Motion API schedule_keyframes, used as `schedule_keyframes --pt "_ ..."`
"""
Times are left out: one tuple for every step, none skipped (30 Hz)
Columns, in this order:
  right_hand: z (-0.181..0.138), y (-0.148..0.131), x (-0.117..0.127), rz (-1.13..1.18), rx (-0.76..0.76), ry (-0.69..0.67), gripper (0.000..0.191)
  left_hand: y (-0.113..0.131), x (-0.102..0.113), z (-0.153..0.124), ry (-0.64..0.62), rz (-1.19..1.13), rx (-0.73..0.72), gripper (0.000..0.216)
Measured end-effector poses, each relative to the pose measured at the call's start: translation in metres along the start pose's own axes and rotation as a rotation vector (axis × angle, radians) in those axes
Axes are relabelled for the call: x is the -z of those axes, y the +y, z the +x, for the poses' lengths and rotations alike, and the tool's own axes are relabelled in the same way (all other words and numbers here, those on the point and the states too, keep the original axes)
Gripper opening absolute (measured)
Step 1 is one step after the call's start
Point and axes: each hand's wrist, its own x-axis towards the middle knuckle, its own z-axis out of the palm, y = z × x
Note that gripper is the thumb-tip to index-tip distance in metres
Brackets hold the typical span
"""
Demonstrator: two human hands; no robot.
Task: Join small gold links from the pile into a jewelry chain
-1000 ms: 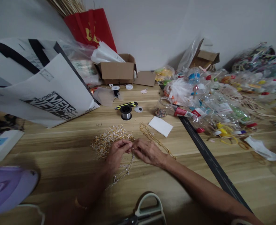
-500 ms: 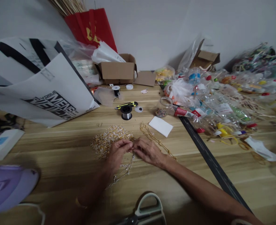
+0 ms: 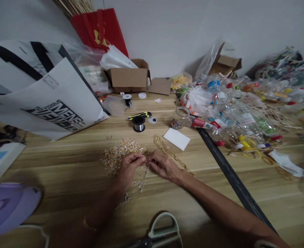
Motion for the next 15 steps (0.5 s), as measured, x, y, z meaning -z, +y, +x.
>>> schedule_keyframes --pt "0.0001 -0.0002 0.0003 0.001 -0.005 0.0 0.007 0.0006 -0.0004 -0.0001 0.001 -0.002 -0.001 0.011" --pt "0.0001 -0.0004 0.0006 0.001 -0.011 0.0 0.007 0.0013 -0.0008 -0.0002 0.003 0.001 -0.004 0.01" --pt "0.0 -0.0004 0.0007 0.0 -0.019 -0.002 0.007 0.002 -0.0011 -0.0003 0.007 0.01 -0.011 0.01" --pt "-0.0002 -0.0004 0.0007 -0.002 -0.03 -0.006 0.006 0.0025 -0.0013 -0.0003 0.011 0.024 -0.022 0.01" --pt "-0.0005 -0.0002 0.0005 -0.004 -0.041 -0.011 0.006 0.0028 -0.0012 -0.0003 0.013 0.042 -0.033 0.01" --pt "-0.0008 0.0001 0.0003 -0.005 -0.051 -0.016 0.007 0.0028 -0.001 -0.0004 0.014 0.062 -0.046 0.009" --pt "-0.001 0.0003 0.0 -0.006 -0.061 -0.015 0.008 0.0025 -0.0006 -0.0004 0.012 0.082 -0.059 0.009" --pt "-0.0011 0.0006 -0.0003 -0.002 -0.066 -0.012 0.008 0.0019 -0.0002 -0.0005 0.007 0.1 -0.071 0.009" --pt "-0.001 0.0009 -0.0006 0.006 -0.069 -0.007 0.008 0.0012 0.0002 -0.0006 0.002 0.115 -0.082 0.008" --pt "-0.0008 0.0011 -0.0009 0.017 -0.072 0.0 0.008 0.0005 0.0006 -0.0008 -0.005 0.128 -0.09 0.008" --pt "-0.0004 0.0013 -0.001 0.033 -0.075 0.009 0.007 -0.0001 0.0008 -0.001 -0.011 0.139 -0.096 0.008" --pt "0.0001 0.0014 -0.0011 0.05 -0.08 0.017 0.007 -0.0005 0.0009 -0.0012 -0.014 0.148 -0.101 0.008" --pt "0.0007 0.0015 -0.0011 0.068 -0.09 0.023 0.007 -0.0005 0.0008 -0.0014 -0.014 0.156 -0.106 0.008" --pt "0.0013 0.0015 -0.0009 0.086 -0.106 0.025 0.007 -0.0004 0.0006 -0.0016 -0.01 0.161 -0.112 0.008" --pt "0.0019 0.0015 -0.0007 0.103 -0.128 0.023 0.007 0.0 0.0004 -0.0017 -0.006 0.167 -0.116 0.008"
